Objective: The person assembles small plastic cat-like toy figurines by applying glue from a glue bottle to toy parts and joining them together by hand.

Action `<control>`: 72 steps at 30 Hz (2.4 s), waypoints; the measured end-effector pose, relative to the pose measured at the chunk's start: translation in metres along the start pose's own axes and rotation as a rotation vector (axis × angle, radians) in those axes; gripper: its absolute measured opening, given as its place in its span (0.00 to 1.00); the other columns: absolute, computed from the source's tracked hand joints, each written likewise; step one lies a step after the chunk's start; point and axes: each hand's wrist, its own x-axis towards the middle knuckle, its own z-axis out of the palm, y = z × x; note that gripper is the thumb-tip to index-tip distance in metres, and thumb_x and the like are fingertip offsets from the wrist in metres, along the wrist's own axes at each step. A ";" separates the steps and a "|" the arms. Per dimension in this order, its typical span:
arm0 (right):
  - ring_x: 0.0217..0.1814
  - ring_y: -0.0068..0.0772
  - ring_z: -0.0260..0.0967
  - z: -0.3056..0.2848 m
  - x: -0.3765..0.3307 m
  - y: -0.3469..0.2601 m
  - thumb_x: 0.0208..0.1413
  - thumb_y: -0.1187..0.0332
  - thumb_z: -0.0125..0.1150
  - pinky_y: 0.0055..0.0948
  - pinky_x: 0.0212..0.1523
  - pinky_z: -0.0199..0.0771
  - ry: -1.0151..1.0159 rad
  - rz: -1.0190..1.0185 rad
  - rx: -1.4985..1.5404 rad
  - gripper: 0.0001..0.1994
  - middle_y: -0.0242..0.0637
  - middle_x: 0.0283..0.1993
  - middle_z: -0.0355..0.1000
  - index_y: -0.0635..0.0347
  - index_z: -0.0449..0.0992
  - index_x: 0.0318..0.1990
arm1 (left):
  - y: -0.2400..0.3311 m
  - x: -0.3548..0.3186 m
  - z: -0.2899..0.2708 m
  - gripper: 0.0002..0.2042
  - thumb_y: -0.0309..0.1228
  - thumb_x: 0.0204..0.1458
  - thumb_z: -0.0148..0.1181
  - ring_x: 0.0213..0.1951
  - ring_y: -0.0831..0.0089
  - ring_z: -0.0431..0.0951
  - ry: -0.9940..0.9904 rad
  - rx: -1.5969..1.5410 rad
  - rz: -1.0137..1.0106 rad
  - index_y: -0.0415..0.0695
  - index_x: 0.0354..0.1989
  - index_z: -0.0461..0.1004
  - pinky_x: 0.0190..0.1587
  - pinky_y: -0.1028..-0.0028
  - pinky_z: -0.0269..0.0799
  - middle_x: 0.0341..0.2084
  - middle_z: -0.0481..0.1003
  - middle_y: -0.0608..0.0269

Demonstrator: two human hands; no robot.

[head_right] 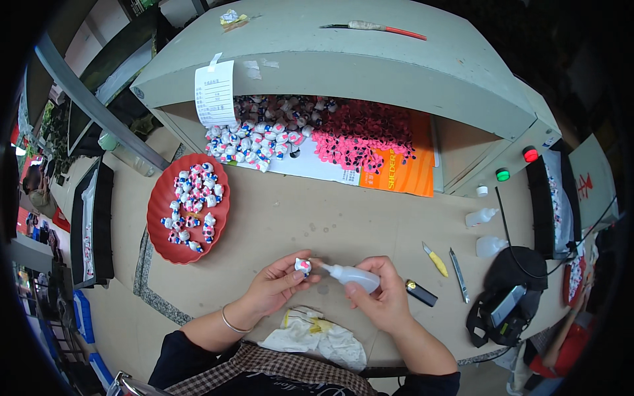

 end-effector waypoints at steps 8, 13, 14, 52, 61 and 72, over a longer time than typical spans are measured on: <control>0.33 0.24 0.64 0.005 0.006 0.026 0.50 0.75 0.53 0.19 0.24 0.73 0.044 -0.267 -0.044 0.12 0.39 0.40 0.55 0.66 0.61 0.41 | -0.001 0.003 -0.002 0.19 0.23 0.52 0.47 0.45 0.74 0.70 0.011 -0.021 0.071 0.48 0.54 0.60 0.40 0.81 0.67 0.48 0.66 0.59; 0.30 0.25 0.64 0.008 0.003 0.033 0.53 0.73 0.49 0.20 0.23 0.72 0.058 -0.395 -0.172 0.10 0.40 0.38 0.54 0.68 0.60 0.40 | -0.001 0.003 -0.005 0.19 0.23 0.51 0.48 0.44 0.75 0.70 0.031 -0.030 0.056 0.48 0.54 0.61 0.41 0.81 0.68 0.49 0.66 0.58; 0.29 0.25 0.64 0.008 0.004 0.034 0.53 0.72 0.49 0.20 0.22 0.72 0.070 -0.416 -0.186 0.10 0.40 0.38 0.53 0.68 0.60 0.40 | 0.000 0.003 -0.005 0.19 0.23 0.51 0.48 0.44 0.75 0.70 0.032 -0.031 0.056 0.48 0.54 0.61 0.41 0.81 0.68 0.49 0.66 0.58; 0.22 0.23 0.63 0.010 0.007 0.042 0.51 0.73 0.49 0.18 0.17 0.68 0.087 -0.494 -0.369 0.10 0.42 0.34 0.54 0.69 0.60 0.37 | 0.000 0.000 -0.002 0.19 0.23 0.50 0.50 0.41 0.76 0.71 0.100 0.093 0.095 0.48 0.52 0.62 0.39 0.80 0.67 0.47 0.68 0.61; 0.20 0.23 0.64 0.012 0.008 0.042 0.52 0.74 0.47 0.18 0.18 0.68 0.109 -0.501 -0.287 0.09 0.42 0.35 0.53 0.69 0.58 0.38 | -0.002 -0.001 0.001 0.18 0.23 0.50 0.49 0.40 0.76 0.72 0.116 0.196 0.114 0.48 0.52 0.63 0.38 0.81 0.68 0.46 0.68 0.60; 0.27 0.23 0.61 0.013 0.007 0.040 0.54 0.70 0.46 0.19 0.19 0.73 0.038 -0.441 -0.338 0.10 0.39 0.36 0.51 0.67 0.57 0.37 | -0.005 0.000 -0.001 0.18 0.22 0.50 0.50 0.39 0.76 0.72 0.111 0.242 0.109 0.46 0.52 0.62 0.38 0.80 0.67 0.46 0.68 0.60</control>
